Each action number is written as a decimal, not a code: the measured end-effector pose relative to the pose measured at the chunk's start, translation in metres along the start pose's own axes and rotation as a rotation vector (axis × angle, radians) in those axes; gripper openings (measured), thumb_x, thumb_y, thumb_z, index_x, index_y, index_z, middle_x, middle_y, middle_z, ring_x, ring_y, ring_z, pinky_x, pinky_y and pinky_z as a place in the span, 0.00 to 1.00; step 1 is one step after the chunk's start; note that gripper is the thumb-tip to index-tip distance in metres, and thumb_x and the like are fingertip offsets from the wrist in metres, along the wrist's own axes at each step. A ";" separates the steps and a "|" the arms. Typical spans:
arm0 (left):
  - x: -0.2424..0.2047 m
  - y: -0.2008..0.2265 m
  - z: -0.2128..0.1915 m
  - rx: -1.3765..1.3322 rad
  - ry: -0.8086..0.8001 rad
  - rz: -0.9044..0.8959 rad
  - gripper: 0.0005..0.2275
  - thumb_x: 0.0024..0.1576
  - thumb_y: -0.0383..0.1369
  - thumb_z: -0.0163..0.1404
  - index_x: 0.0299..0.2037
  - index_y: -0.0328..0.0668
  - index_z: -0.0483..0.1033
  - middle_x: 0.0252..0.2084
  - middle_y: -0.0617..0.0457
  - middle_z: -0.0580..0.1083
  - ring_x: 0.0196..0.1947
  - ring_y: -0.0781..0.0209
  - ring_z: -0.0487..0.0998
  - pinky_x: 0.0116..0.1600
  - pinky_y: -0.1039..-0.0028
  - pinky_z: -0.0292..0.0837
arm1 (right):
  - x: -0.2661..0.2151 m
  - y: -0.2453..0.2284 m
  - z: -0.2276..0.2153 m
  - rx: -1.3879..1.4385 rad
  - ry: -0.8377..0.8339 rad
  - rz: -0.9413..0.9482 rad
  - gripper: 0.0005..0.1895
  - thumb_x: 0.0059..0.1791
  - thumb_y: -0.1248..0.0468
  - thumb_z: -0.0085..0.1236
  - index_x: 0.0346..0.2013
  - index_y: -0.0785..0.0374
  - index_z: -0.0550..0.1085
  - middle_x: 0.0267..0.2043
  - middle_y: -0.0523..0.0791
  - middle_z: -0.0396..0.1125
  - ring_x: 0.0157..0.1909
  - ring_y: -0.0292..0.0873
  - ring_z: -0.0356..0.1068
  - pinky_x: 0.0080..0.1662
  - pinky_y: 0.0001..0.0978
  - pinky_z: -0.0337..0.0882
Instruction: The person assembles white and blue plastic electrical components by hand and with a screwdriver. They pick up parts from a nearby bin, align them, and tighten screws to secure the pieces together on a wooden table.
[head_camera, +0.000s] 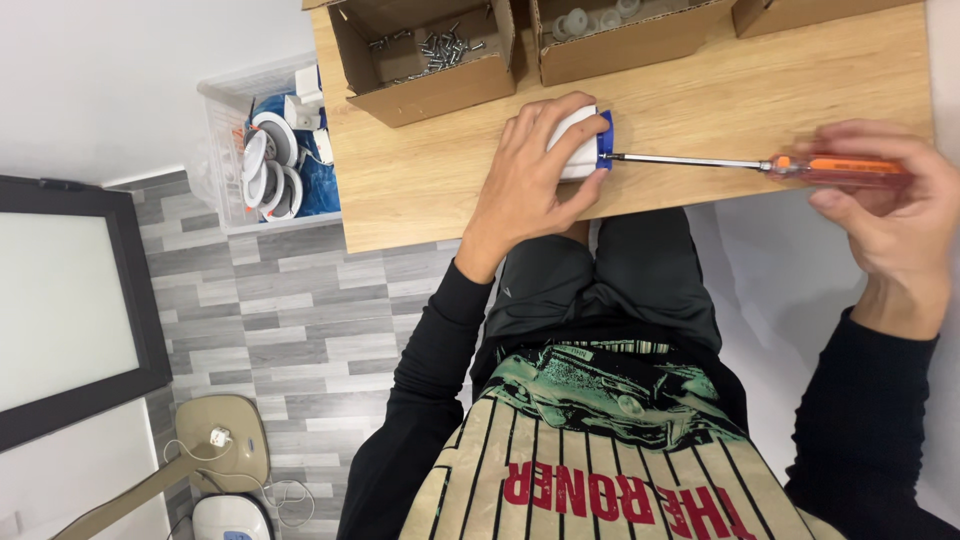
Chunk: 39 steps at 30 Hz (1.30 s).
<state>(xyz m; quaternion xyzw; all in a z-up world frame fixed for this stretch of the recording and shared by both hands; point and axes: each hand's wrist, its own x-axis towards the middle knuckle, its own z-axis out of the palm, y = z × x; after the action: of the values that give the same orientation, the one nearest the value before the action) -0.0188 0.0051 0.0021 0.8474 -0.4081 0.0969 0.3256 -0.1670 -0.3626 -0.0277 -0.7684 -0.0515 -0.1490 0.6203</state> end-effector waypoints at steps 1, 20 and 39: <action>0.000 0.000 0.000 -0.007 0.003 -0.002 0.16 0.69 0.41 0.52 0.64 0.50 0.72 0.67 0.52 0.70 0.60 0.46 0.73 0.60 0.57 0.70 | 0.005 -0.014 0.006 -0.075 -0.038 -0.010 0.28 0.63 0.62 0.56 0.68 0.84 0.67 0.70 0.68 0.66 0.67 0.68 0.75 0.70 0.56 0.82; -0.002 0.003 0.009 0.034 0.076 -0.044 0.14 0.65 0.38 0.54 0.60 0.52 0.75 0.64 0.56 0.72 0.57 0.50 0.74 0.56 0.59 0.71 | 0.003 -0.009 0.007 0.004 -0.028 -0.021 0.18 0.62 0.74 0.57 0.65 0.77 0.65 0.76 0.70 0.62 0.71 0.70 0.73 0.78 0.61 0.78; -0.004 0.013 0.018 -0.064 0.178 -0.120 0.13 0.59 0.36 0.57 0.53 0.48 0.78 0.62 0.52 0.75 0.62 0.50 0.76 0.67 0.56 0.70 | 0.010 0.004 0.002 0.122 -0.017 -0.063 0.20 0.59 0.74 0.60 0.63 0.76 0.65 0.70 0.67 0.65 0.70 0.67 0.72 0.76 0.59 0.79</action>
<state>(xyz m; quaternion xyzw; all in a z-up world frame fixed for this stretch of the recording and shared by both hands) -0.0329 -0.0098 -0.0066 0.8475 -0.3290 0.1394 0.3926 -0.1564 -0.3628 -0.0285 -0.7283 -0.0902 -0.1583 0.6606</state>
